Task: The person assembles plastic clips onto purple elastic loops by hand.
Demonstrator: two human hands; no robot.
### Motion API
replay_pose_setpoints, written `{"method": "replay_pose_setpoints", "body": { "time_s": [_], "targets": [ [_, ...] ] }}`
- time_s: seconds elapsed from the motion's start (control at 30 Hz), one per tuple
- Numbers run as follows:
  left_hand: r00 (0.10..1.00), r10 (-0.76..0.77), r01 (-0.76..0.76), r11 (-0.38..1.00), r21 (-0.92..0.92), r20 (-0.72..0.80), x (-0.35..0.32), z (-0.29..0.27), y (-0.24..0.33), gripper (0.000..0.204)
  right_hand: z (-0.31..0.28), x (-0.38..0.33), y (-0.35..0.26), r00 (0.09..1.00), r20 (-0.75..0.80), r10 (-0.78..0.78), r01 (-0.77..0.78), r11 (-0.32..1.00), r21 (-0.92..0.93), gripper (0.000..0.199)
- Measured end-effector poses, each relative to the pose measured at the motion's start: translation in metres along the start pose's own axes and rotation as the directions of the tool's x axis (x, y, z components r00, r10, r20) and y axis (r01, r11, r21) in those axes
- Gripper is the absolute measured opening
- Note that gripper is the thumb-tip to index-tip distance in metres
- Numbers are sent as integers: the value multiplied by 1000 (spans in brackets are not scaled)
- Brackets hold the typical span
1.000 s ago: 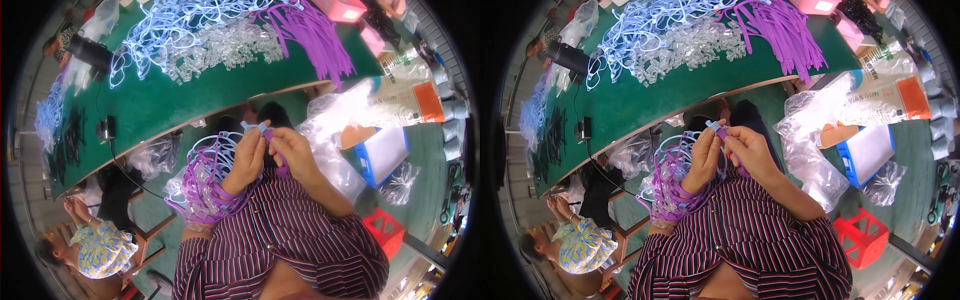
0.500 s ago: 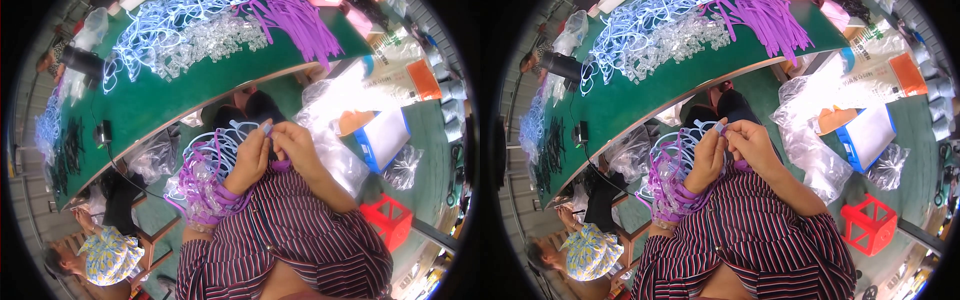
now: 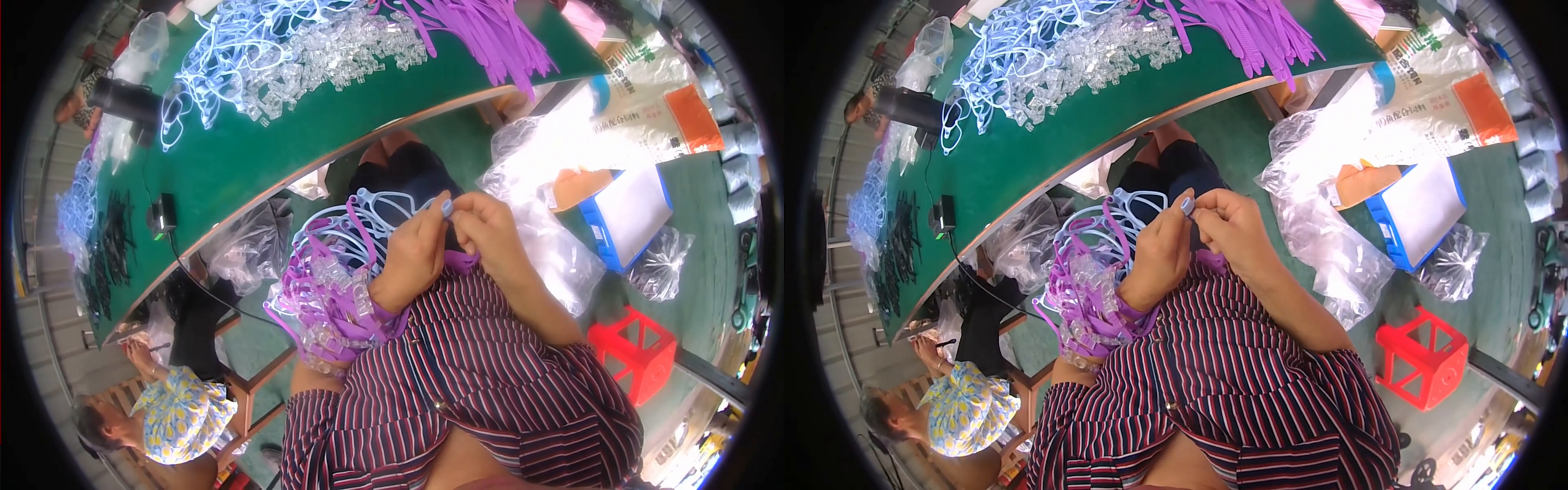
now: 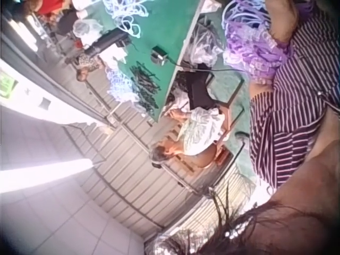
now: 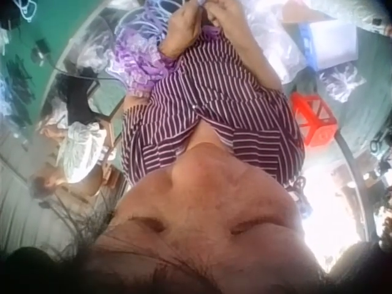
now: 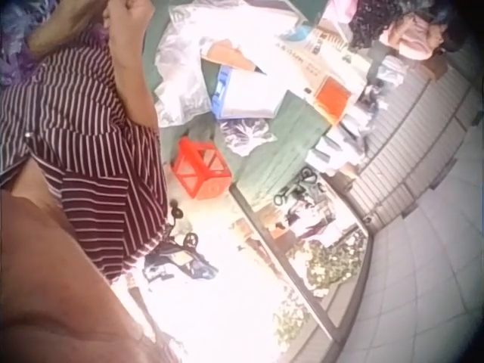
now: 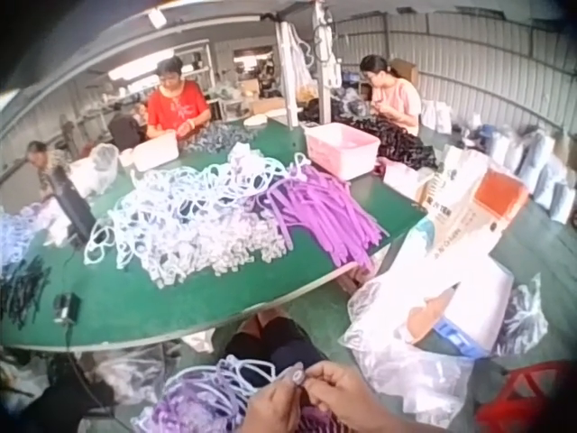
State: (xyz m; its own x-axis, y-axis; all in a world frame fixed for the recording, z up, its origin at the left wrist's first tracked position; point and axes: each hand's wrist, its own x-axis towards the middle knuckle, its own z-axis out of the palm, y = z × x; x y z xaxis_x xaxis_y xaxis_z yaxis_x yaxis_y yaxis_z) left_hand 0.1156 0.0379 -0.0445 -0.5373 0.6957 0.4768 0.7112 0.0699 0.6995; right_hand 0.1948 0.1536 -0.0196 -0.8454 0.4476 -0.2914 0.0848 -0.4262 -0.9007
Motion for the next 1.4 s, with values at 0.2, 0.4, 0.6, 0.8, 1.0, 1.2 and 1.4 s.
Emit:
{"method": "replay_pose_setpoints", "body": {
  "time_s": [0.2,0.4,0.6,0.8,1.0,1.2,1.4],
  "targets": [
    [1000,2,-2,999,34,5,-1,3,-1,39,-2,1,8,1000,8,28,-29,993,117,9],
    [999,-16,16,1000,25,31,-1,-2,2,36,-5,-2,11,998,44,38,-45,980,192,13],
    [996,-79,72,984,-160,-37,-5,-12,1,28,-11,-6,8,946,286,154,-265,877,401,20],
    [996,-65,81,963,-256,68,-7,-19,3,27,-10,-8,10,950,159,268,-310,869,386,19],
    [967,-70,155,924,-350,245,-1,-34,8,27,-24,-2,-26,981,192,-12,-6,995,97,21],
    [917,21,150,907,-393,398,-3,-36,-1,20,-23,14,-31,863,500,68,121,934,-336,14],
    [908,82,126,882,-454,411,-1,-38,-1,19,-29,11,-47,811,528,252,42,876,-481,11]
  ]
}}
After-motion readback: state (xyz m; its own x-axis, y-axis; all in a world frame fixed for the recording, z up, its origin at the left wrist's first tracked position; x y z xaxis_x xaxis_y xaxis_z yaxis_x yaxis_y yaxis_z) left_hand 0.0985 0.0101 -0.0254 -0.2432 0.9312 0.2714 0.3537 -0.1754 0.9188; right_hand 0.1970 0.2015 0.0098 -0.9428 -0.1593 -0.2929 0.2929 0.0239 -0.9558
